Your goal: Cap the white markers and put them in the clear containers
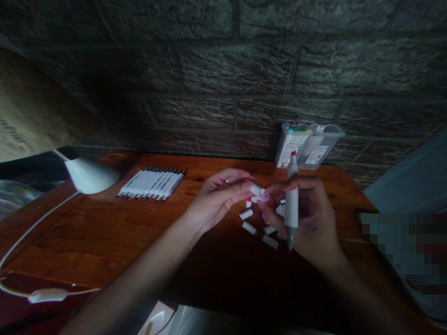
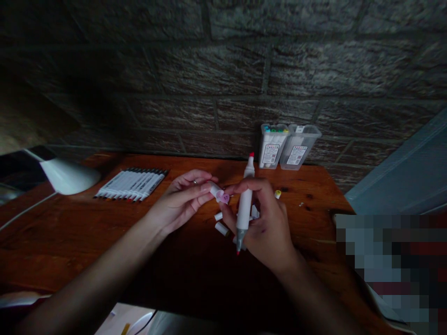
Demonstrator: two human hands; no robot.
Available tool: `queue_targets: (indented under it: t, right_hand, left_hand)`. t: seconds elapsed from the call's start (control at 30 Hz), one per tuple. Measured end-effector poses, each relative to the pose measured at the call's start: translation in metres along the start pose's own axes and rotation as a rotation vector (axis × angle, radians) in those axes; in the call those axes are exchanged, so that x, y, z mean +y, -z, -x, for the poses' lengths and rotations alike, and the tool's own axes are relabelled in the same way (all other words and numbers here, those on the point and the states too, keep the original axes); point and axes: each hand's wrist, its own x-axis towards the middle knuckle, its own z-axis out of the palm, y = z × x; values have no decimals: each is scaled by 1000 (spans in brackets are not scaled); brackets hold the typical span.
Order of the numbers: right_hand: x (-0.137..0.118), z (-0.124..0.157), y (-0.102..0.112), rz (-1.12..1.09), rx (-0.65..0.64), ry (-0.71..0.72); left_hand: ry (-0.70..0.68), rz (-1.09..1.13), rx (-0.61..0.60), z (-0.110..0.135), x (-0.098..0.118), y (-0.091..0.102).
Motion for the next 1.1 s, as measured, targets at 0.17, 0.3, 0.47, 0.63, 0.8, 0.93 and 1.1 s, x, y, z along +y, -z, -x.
queue_targets:
  t: [0.17,0.3,0.47,0.63,0.8,0.93,1.1]
  right_hand:
    - [-1,0,0,-23,32,-31]
    - [1,1,0,-30,53,-58]
    - [2,1,1,-13,49,-74]
    - [1,-1,2,-40,33,-100]
    - [5,-1,3,-43,17,-96]
    - [4,-2,2,-60,36,-82]
    - [0,-3,1,-119,83,-26]
  left_hand:
    - [-12,-21,6,0,1,2]
    - [-15,-28,3,0,0,1]
    - [-38,-68,19,-1,-1,1]
    - [-96,-218,-1,-1,-5,6]
    - [-150,-362,-26,0,-2,7]
    - [-166,-425,-21,1,3,5]
    - [-187,-413,-25,2,4,3]
